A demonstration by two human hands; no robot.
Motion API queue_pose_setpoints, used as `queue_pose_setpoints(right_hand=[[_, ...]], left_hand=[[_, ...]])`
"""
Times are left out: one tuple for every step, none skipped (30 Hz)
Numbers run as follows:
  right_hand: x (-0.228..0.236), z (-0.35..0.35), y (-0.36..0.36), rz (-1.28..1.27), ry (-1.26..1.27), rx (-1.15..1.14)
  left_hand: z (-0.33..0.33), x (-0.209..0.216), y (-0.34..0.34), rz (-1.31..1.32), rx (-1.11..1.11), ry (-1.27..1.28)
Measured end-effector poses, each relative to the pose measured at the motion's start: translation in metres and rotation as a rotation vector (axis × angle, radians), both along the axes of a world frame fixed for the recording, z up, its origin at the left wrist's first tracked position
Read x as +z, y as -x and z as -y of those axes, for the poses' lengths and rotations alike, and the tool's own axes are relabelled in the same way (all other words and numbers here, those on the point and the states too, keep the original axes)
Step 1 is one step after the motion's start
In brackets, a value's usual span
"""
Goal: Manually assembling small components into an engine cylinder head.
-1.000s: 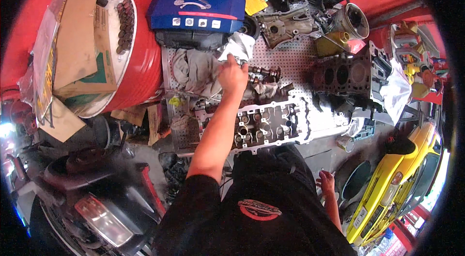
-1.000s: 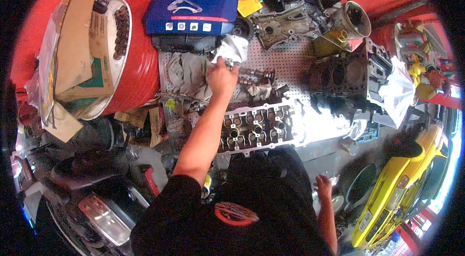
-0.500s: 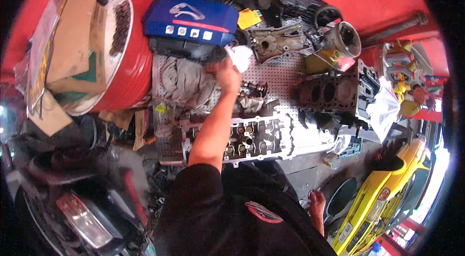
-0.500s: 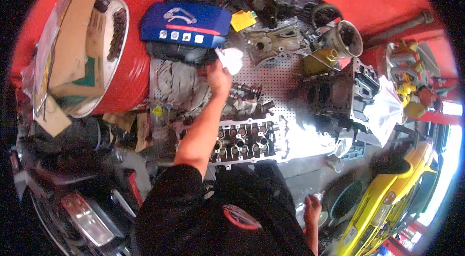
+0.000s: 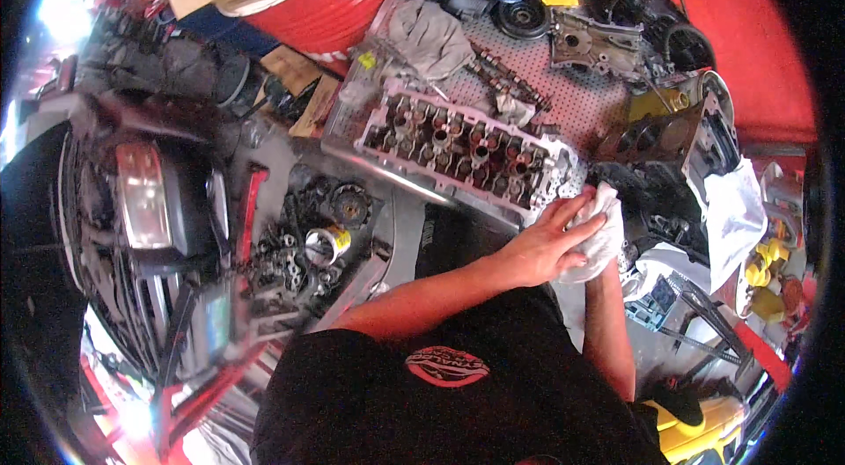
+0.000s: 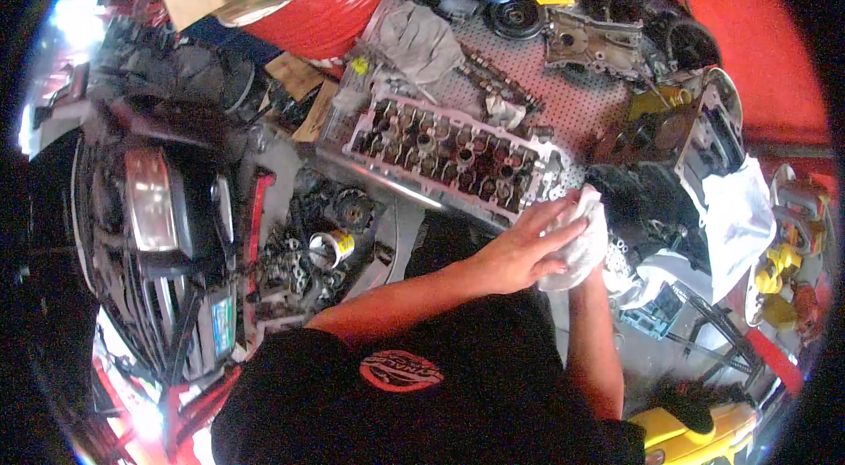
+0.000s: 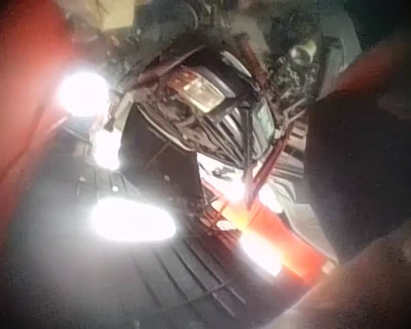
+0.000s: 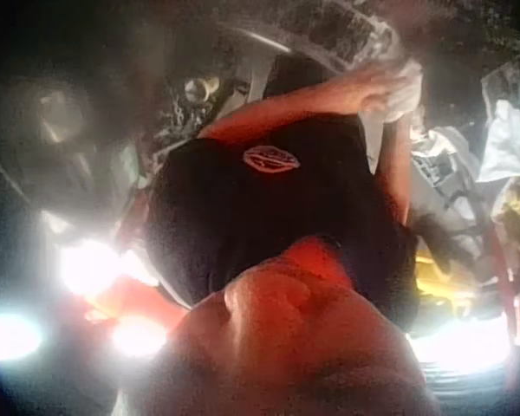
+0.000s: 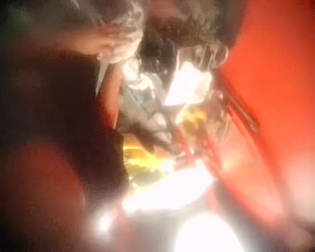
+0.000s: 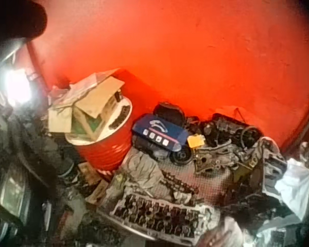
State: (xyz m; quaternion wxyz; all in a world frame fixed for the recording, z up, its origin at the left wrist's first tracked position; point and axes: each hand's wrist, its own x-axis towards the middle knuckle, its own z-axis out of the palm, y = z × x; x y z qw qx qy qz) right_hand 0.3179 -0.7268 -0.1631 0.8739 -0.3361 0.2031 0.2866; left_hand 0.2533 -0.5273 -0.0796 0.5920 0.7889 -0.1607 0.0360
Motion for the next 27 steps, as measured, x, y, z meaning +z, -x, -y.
queue_pose_setpoints(right_hand=[[0.011, -0.014, 0.007, 0.106, -0.152, 0.132], [0.017, -0.028, 0.006, -0.037, -0.046, 0.182], [0.082, -0.071, 0.023, -0.15, -0.125, 0.227], [0.062, -0.061, 0.034, -0.089, -0.011, 0.334], [0.041, -0.051, 0.048, -0.041, 0.107, 0.443], [0.042, -0.054, 0.069, -0.034, 0.161, 0.539], [0.047, -0.062, 0.087, -0.022, 0.219, 0.633], [0.054, -0.058, 0.094, 0.142, 0.226, 0.856], [0.065, -0.057, 0.102, 0.281, 0.273, 0.961], [0.064, -0.054, 0.105, 0.3, 0.332, 1.01], [0.061, -0.05, 0.107, 0.316, 0.39, 1.061], [0.05, -0.045, 0.108, 0.311, 0.399, 1.052], [0.028, -0.035, 0.112, 0.272, 0.495, 0.954], [0.005, -0.026, 0.117, 0.232, 0.585, 0.861], [-0.018, -0.017, 0.122, 0.208, 0.69, 0.82], [-0.034, -0.009, 0.123, 0.139, 0.776, 0.828], [-0.047, -0.002, 0.128, 0.06, 0.858, 0.84], [-0.059, 0.01, 0.137, 0.145, 0.884, 0.824], [-0.072, 0.03, 0.144, 0.236, 0.919, 0.802], [-0.091, 0.058, 0.161, 0.13, 1.125, 0.782], [-0.099, 0.08, 0.179, 0.1, 1.146, 0.767], [-0.1, 0.1, 0.201, -0.009, 1.152, 0.667], [-0.099, 0.114, 0.219, -0.109, 1.148, 0.567], [-0.098, 0.122, 0.23, -0.118, 1.149, 0.555], [-0.097, 0.131, 0.242, -0.266, 1.175, 0.537], [-0.089, 0.139, 0.261, -0.428, 1.194, 0.525], [-0.082, 0.147, 0.28, -0.453, 1.198, 0.516]], left_hand=[[0.01, -0.013, 0.015, 0.028, 0.086, -0.113], [0.009, -0.033, 0.027, 0.007, 0.169, -0.162], [-0.002, -0.052, 0.04, -0.018, 0.27, -0.221], [-0.006, -0.053, 0.046, -0.146, 0.275, -0.232], [-0.013, -0.053, 0.057, -0.286, 0.28, -0.241], [-0.028, -0.067, 0.073, -0.251, 0.364, -0.37], [-0.05, -0.077, 0.084, -0.208, 0.446, -0.494], [-0.086, -0.078, 0.082, -0.16, 0.471, -0.663], [-0.132, -0.106, 0.1, -0.191, 0.564, -0.918], [-0.168, -0.107, 0.093, -0.286, 0.767, -0.788], [-0.203, -0.109, 0.083, -0.194, 0.944, -0.872], [-0.241, -0.106, 0.072, -0.213, 0.954, -0.977], [-0.272, -0.106, 0.056, -0.233, 0.956, -1.08], [-0.3, -0.111, 0.037, -0.228, 0.877, -1.114], [-0.321, -0.119, 0.02, -0.226, 0.798, -1.149], [-0.335, -0.13, 0.004, -0.24, 0.776, -1.142], [-0.347, -0.143, -0.004, -0.253, 0.677, -1.224], [-0.35, -0.154, -0.006, -0.261, 0.565, -1.294], [-0.344, -0.159, -0.002, -0.267, 0.528, -1.271], [-0.333, -0.157, 0.001, -0.215, 0.554, -1.285], [-0.329, -0.154, 0.011, -0.167, 0.592, -1.31], [-0.323, -0.154, 0.029, -0.164, 0.563, -1.292], [-0.322, -0.152, 0.048, -0.176, 0.525, -1.328], [-0.33, -0.151, 0.053, -0.185, 0.497, -1.372], [-0.338, -0.148, 0.043, -0.175, 0.482, -1.365], [-0.342, -0.137, 0.04, -0.277, 0.522, -1.219], [-0.342, -0.131, 0.038, -0.377, 0.559, -1.071]])
